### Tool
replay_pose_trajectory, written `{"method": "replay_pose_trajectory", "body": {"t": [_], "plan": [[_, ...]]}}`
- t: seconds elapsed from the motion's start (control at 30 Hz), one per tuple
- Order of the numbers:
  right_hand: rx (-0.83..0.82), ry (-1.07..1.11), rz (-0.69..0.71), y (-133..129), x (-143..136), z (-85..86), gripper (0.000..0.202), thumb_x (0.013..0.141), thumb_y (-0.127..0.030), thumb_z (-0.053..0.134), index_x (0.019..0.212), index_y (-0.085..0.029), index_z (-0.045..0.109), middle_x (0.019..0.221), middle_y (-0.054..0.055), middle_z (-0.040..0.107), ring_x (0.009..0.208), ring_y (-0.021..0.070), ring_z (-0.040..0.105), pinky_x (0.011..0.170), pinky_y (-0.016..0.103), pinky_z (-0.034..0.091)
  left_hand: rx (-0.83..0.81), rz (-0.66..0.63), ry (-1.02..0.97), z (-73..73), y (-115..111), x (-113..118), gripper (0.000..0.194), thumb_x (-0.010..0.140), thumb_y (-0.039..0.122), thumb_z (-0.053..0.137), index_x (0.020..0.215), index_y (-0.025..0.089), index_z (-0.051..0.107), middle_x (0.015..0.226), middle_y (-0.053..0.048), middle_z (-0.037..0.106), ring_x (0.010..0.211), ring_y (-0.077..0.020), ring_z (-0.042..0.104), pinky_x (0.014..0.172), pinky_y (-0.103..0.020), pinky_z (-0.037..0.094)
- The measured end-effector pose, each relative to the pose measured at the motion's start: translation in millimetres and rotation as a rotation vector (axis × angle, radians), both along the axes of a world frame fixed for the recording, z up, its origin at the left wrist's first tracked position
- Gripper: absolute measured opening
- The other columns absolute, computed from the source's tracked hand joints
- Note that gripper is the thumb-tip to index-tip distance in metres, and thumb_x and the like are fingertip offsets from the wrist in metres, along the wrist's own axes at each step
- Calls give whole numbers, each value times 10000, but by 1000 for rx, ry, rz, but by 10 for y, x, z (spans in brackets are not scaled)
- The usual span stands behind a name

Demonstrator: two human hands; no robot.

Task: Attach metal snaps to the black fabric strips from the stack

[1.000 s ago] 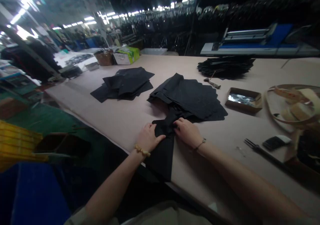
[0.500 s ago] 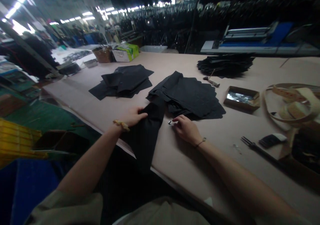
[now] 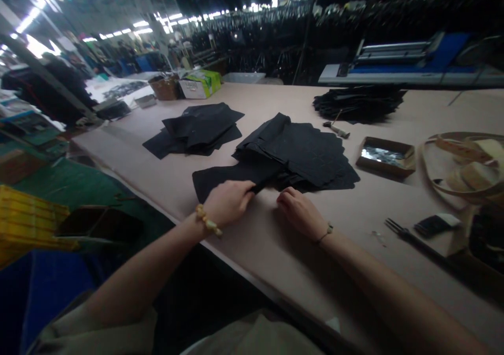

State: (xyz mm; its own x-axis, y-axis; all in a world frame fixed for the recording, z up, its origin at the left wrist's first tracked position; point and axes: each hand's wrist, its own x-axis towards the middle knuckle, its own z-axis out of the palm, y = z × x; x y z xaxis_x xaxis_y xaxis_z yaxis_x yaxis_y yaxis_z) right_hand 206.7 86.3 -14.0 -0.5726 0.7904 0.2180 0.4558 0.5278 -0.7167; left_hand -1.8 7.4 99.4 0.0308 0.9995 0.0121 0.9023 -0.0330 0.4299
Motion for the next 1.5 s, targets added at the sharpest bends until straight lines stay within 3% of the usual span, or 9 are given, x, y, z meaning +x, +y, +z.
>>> {"method": "replay_pose_trajectory", "body": {"t": [0.13, 0.23, 0.43, 0.67, 0.77, 0.87, 1.17, 1.33, 1.5], "plan": [[-250, 173, -129, -286, 482, 103, 177, 905, -341, 550, 920, -185, 634, 893, 75, 654, 789, 191, 609, 728, 331, 494, -47, -119, -261, -653, 59, 444, 302, 893, 281, 573, 1173, 212, 661, 992, -51, 719, 908, -185, 670, 826, -259, 503], [-471, 325, -275, -502, 774, 157, 353, 887, -504, 569, 1059, -196, 574, 919, 69, 674, 724, 170, 637, 567, 272, 498, -35, -86, -543, -888, 217, 805, 598, 825, 320, 670, 1385, 223, 483, 1007, -49, 693, 903, -185, 649, 811, -277, 509], [-794, 610, -484, -574, 1130, 92, 454, 731, -577, 740, 868, -166, 603, 809, 48, 664, 571, 96, 582, 452, 185, 449, -165, -245, -946, -1037, 538, 1312, 227, 789, 283, 675, 984, 167, 693, 898, -35, 698, 826, -163, 635, 780, -269, 496], [-1009, 820, -485, -519, 1310, 145, 435, 614, -358, 882, 970, -183, 701, 950, 49, 701, 749, 112, 659, 636, 190, 548, -333, -235, -1196, -1079, 427, 1369, 591, 778, 230, 691, 1334, 208, 490, 1022, -70, 697, 885, -190, 679, 771, -304, 539], [-910, 827, -511, -600, 1279, 187, 377, 653, -338, 864, 978, -214, 719, 872, 11, 696, 685, 87, 616, 617, 184, 523, -477, -133, -1323, -1043, 326, 1400, 713, 771, 253, 727, 1397, 242, 386, 899, -35, 699, 775, -183, 686, 703, -307, 545], [-615, 694, -456, -678, 1247, 224, 215, 709, -293, 819, 898, -221, 746, 823, 8, 677, 690, 99, 593, 611, 195, 503, -524, -63, -1268, -1012, 263, 1427, 451, 737, 286, 767, 1127, 150, 585, 912, -54, 692, 794, -163, 664, 721, -271, 523], [-164, 531, -312, -770, 1284, 244, 175, 797, -120, 727, 900, -260, 712, 909, 15, 675, 864, 153, 644, 753, 272, 536, -539, -162, -1128, -874, 260, 1339, 259, 832, 394, 668, 888, 142, 681, 817, 3, 655, 717, -108, 564, 634, -199, 423], [-94, 429, -258, -796, 1250, 256, 173, 810, -91, 703, 881, -248, 713, 864, 16, 694, 821, 154, 652, 737, 289, 538, -467, -181, -1037, -876, 219, 1350, 256, 838, 379, 642, 921, 144, 703, 867, -18, 673, 776, -136, 575, 666, -217, 441], [-162, 401, -333, -774, 1230, 224, 77, 801, -165, 723, 843, -229, 721, 832, 28, 705, 787, 168, 658, 676, 285, 540, -615, -65, -1177, -938, 209, 1350, 301, 768, 394, 714, 939, 146, 698, 804, -11, 665, 699, -121, 567, 642, -225, 439]]}}
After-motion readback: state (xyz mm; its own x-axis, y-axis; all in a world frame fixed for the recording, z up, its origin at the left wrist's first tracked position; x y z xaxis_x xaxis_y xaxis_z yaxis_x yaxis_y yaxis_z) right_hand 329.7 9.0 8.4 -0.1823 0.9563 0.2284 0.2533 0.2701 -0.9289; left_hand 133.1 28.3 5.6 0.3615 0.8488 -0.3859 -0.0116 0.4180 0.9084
